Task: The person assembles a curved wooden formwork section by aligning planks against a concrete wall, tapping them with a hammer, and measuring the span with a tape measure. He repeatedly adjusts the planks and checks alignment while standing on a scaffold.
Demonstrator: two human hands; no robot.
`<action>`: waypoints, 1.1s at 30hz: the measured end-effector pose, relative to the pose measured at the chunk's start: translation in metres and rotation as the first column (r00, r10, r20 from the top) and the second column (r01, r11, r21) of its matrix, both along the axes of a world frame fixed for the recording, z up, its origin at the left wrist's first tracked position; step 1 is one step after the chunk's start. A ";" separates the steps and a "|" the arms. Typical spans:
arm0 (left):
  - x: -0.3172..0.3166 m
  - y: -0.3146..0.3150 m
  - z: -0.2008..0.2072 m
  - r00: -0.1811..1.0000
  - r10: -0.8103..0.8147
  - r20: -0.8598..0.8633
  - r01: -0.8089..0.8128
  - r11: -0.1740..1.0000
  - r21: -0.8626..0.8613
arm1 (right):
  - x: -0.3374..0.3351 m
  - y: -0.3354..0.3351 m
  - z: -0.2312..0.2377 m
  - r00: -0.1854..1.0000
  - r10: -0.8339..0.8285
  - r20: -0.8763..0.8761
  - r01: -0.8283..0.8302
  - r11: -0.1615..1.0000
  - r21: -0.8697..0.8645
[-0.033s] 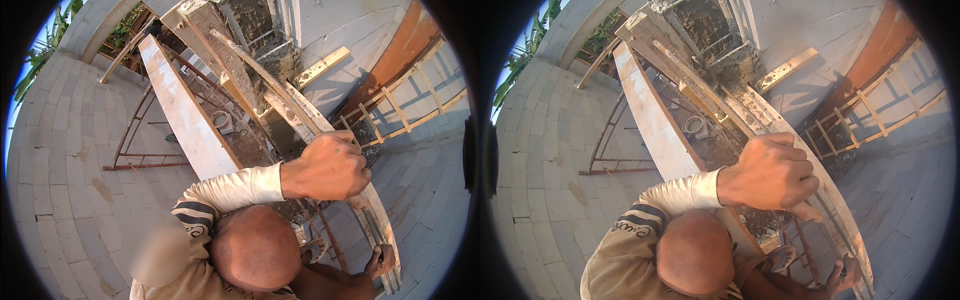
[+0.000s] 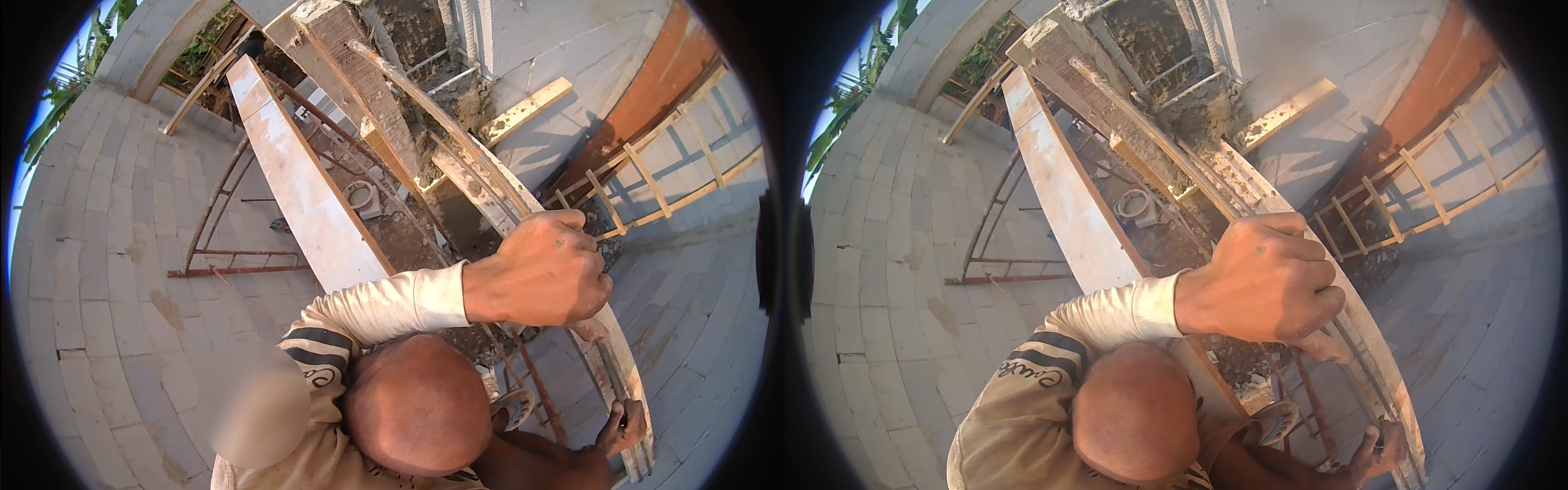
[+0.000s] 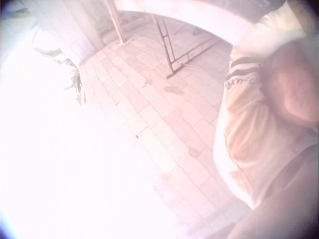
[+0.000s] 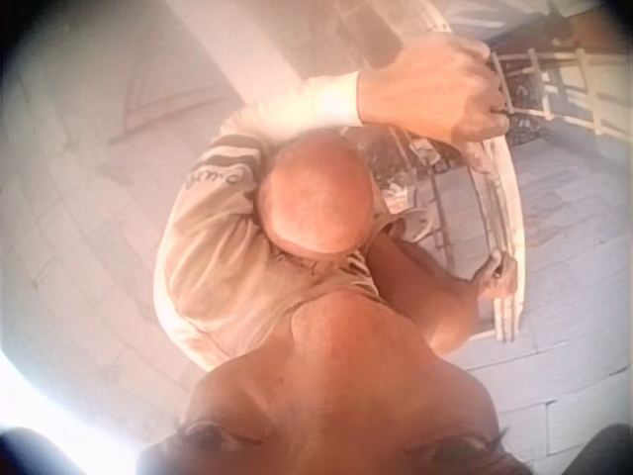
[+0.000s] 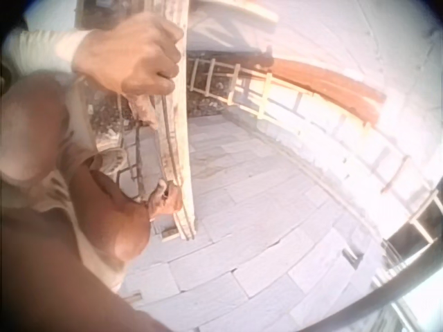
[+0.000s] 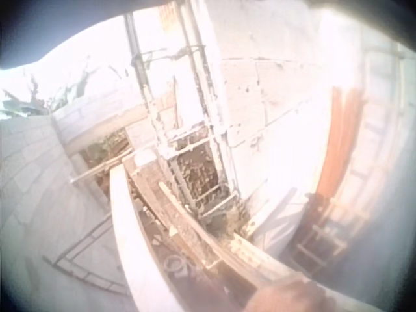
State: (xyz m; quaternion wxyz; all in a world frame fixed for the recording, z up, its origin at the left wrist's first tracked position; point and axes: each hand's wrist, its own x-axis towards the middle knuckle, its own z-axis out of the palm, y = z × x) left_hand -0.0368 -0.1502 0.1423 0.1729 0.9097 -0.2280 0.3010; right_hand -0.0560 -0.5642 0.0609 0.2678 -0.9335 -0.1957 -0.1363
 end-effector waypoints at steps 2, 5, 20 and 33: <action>0.013 0.001 0.001 0.998 -0.009 -0.057 0.010 1.000 0.007 | 0.004 0.005 0.000 0.999 -0.043 -0.007 0.043 0.999 0.018; 0.027 0.007 -0.010 0.983 0.010 -0.182 -0.009 1.000 0.005 | 0.010 0.017 -0.005 0.996 -0.074 -0.058 0.076 0.997 0.031; 0.021 0.020 -0.137 0.878 0.206 -0.433 -0.237 0.971 -0.019 | 0.026 0.068 -0.037 0.979 0.200 -0.036 -0.203 0.969 -0.141; 0.018 0.018 -0.144 0.935 0.204 -0.291 -0.224 0.974 -0.037 | 0.108 0.164 -0.027 0.499 0.480 -0.722 -0.326 0.875 0.357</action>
